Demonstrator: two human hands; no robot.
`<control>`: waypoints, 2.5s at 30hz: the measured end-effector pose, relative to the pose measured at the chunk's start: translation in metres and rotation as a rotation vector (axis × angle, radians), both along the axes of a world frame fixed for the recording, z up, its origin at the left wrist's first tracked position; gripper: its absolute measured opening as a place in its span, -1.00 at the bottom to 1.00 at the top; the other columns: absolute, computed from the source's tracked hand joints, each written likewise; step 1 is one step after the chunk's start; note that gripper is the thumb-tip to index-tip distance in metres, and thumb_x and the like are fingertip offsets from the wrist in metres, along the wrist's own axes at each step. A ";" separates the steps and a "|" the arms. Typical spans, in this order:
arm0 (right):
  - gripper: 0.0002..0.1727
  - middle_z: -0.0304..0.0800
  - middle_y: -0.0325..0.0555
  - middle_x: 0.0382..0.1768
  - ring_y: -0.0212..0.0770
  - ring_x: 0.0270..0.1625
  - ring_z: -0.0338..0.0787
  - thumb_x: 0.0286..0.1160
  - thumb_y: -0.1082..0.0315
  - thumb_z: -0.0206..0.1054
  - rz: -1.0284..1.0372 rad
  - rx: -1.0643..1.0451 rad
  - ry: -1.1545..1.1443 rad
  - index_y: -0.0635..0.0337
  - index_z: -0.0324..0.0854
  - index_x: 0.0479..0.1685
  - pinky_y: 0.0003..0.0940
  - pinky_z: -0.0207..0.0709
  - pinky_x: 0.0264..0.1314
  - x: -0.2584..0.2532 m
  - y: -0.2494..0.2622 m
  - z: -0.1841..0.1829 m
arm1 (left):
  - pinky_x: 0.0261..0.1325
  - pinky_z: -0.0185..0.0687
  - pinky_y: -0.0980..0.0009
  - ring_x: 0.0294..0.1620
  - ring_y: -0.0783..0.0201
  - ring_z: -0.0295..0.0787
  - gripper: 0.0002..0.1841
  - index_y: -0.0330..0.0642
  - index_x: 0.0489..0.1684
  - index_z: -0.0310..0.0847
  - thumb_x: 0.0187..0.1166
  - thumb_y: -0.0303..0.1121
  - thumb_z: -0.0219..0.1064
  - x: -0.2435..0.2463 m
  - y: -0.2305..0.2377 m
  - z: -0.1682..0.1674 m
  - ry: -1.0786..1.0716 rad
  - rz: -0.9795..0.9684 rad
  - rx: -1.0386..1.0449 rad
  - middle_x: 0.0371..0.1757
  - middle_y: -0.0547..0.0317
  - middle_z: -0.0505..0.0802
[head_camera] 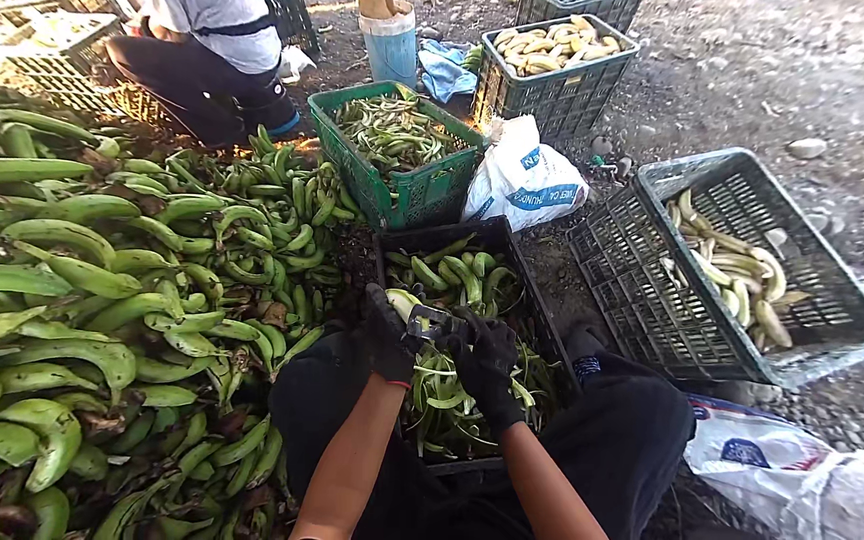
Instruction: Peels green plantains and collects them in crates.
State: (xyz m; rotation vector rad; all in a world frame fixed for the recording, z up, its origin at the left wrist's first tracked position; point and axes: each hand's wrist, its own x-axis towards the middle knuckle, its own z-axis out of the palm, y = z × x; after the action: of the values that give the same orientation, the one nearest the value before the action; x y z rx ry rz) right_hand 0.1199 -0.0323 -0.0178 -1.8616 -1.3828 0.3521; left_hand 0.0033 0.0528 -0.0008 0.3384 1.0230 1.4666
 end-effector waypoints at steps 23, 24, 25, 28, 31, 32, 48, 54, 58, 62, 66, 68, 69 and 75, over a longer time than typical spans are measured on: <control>-0.42 0.79 0.15 0.25 0.03 0.37 0.72 0.86 0.01 -0.12 0.089 -0.212 0.267 0.23 0.63 0.42 0.11 0.44 0.49 0.047 0.027 0.004 | 0.55 0.47 0.10 0.40 -0.01 0.69 -0.41 -0.57 0.61 0.30 0.86 -0.23 -0.28 0.009 -0.038 0.025 1.017 -0.797 0.489 0.36 -0.41 0.71; -0.40 0.81 0.11 0.19 0.00 0.31 0.75 0.83 -0.04 -0.10 0.072 -0.184 0.276 0.21 0.66 0.36 0.10 0.48 0.44 0.045 0.027 0.003 | 0.42 0.59 0.16 0.26 0.07 0.73 -0.41 -0.51 0.61 0.30 0.90 -0.21 -0.35 0.009 -0.032 0.026 0.861 -0.702 0.355 0.29 -0.33 0.73; -0.39 0.84 0.05 0.09 -0.01 0.22 0.77 0.78 -0.12 -0.08 0.047 -0.182 0.260 0.13 0.71 0.27 0.12 0.52 0.34 0.041 0.026 0.003 | 0.08 0.74 0.23 -0.06 0.18 0.78 -0.41 -0.45 0.45 0.43 0.92 -0.14 -0.37 0.010 -0.023 0.025 0.685 -0.570 0.236 0.01 -0.16 0.79; -0.39 0.76 0.22 0.27 0.29 0.40 0.65 0.63 -0.20 0.08 0.086 -0.190 0.054 -0.06 0.71 0.43 0.35 0.43 0.41 0.028 0.006 -0.005 | -0.37 0.73 0.40 -0.46 0.36 0.71 -0.54 -0.22 0.25 0.44 0.92 -0.08 -0.28 0.000 -0.006 0.021 0.095 -0.375 0.079 -0.37 0.16 0.72; -0.22 0.78 0.31 0.17 0.46 0.28 0.67 0.35 -0.39 0.10 0.150 0.163 -0.144 -0.07 0.80 0.33 0.47 0.37 0.26 0.022 -0.009 -0.028 | -0.57 0.65 0.46 -0.62 0.33 0.66 -0.62 -0.17 -0.05 0.40 0.89 -0.12 -0.26 -0.011 -0.001 0.010 -0.184 -0.337 -0.078 -0.54 0.14 0.67; -0.20 0.80 0.27 0.13 0.43 0.25 0.69 0.33 -0.44 0.08 0.146 0.239 -0.193 -0.09 0.81 0.30 0.46 0.38 0.25 0.023 -0.010 -0.033 | -0.60 0.64 0.47 -0.64 0.32 0.67 -0.62 -0.16 -0.12 0.40 0.88 -0.12 -0.25 -0.013 -0.002 0.010 -0.226 -0.337 -0.122 -0.56 0.13 0.68; -0.32 0.81 0.11 0.19 0.11 0.34 0.69 0.62 -0.27 0.04 0.141 -0.189 0.201 0.03 0.75 0.33 0.23 0.45 0.43 0.047 0.007 0.002 | -0.34 0.77 0.30 -0.42 0.23 0.77 -0.43 -0.19 0.25 0.60 0.88 -0.03 -0.32 -0.003 -0.007 0.016 0.059 -0.529 0.128 -0.30 0.04 0.83; -0.09 0.80 0.26 0.14 0.42 0.26 0.69 0.35 -0.60 -0.06 0.264 0.169 -0.198 -0.16 0.80 0.31 0.48 0.38 0.27 0.046 -0.011 -0.009 | -0.52 0.66 0.53 -0.63 0.38 0.62 -0.44 -0.22 0.11 0.63 0.86 0.01 -0.24 -0.018 0.001 0.015 -0.056 -0.610 0.067 -0.50 0.17 0.71; -0.28 0.76 0.20 0.25 0.29 0.37 0.65 0.49 -0.37 0.07 0.191 -0.228 0.040 -0.14 0.74 0.41 0.38 0.44 0.32 0.040 0.001 0.012 | -0.04 0.71 0.37 -0.19 0.33 0.74 -0.49 -0.33 0.32 0.59 0.91 -0.11 -0.18 0.002 -0.007 0.020 0.486 -0.484 0.075 -0.10 0.00 0.80; -0.44 0.78 0.08 0.20 -0.06 0.27 0.73 0.87 0.00 -0.11 0.191 -0.338 0.381 0.18 0.65 0.38 0.00 0.48 0.41 0.035 0.021 0.019 | 0.44 0.50 0.14 0.27 0.05 0.69 -0.48 -0.52 0.40 0.53 0.90 -0.26 -0.22 0.011 -0.025 0.041 1.008 -0.569 0.252 0.22 -0.33 0.75; -0.48 0.70 0.13 0.37 -0.09 0.30 0.74 0.88 0.22 -0.17 0.232 -0.210 0.404 0.29 0.46 0.58 -0.15 0.55 0.42 0.047 0.020 0.010 | -0.23 0.77 0.38 -0.38 0.35 0.75 -0.50 -0.36 0.39 0.55 0.87 -0.21 -0.22 0.010 -0.032 0.035 0.631 -0.598 0.336 -0.22 0.11 0.81; -0.46 0.80 -0.13 0.11 -0.33 0.14 0.73 0.79 -0.02 -0.06 0.196 -0.134 0.512 0.18 0.65 0.29 -0.26 0.56 0.27 0.053 0.014 0.005 | -0.21 0.82 0.32 -0.36 0.30 0.80 -0.46 -0.34 0.33 0.56 0.88 -0.14 -0.27 0.003 -0.022 0.029 0.418 -0.595 0.354 -0.26 0.12 0.84; -0.41 0.82 -0.16 0.07 -0.33 0.17 0.72 0.71 -0.15 0.02 0.221 -0.120 0.451 0.13 0.72 0.24 -0.21 0.54 0.35 0.057 0.008 0.004 | -0.11 0.84 0.27 -0.24 0.24 0.84 -0.43 -0.37 0.32 0.58 0.89 -0.14 -0.29 -0.002 -0.017 0.027 0.364 -0.614 0.360 -0.15 0.04 0.87; -0.19 0.72 0.31 0.25 0.46 0.36 0.60 0.29 -0.49 0.08 0.329 -0.108 -0.083 -0.18 0.78 0.33 0.48 0.39 0.24 0.070 -0.035 0.007 | -0.35 0.78 0.32 -0.42 0.20 0.79 -0.42 -0.37 0.26 0.56 0.92 -0.11 -0.33 -0.005 -0.012 0.030 0.188 -0.630 0.124 -0.27 -0.04 0.83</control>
State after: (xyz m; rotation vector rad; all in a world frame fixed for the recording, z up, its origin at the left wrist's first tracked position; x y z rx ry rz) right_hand 0.1902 -0.0670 -0.0107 -1.7479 -1.7632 0.5274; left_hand -0.0022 0.0407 0.0291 0.8200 0.8642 0.9362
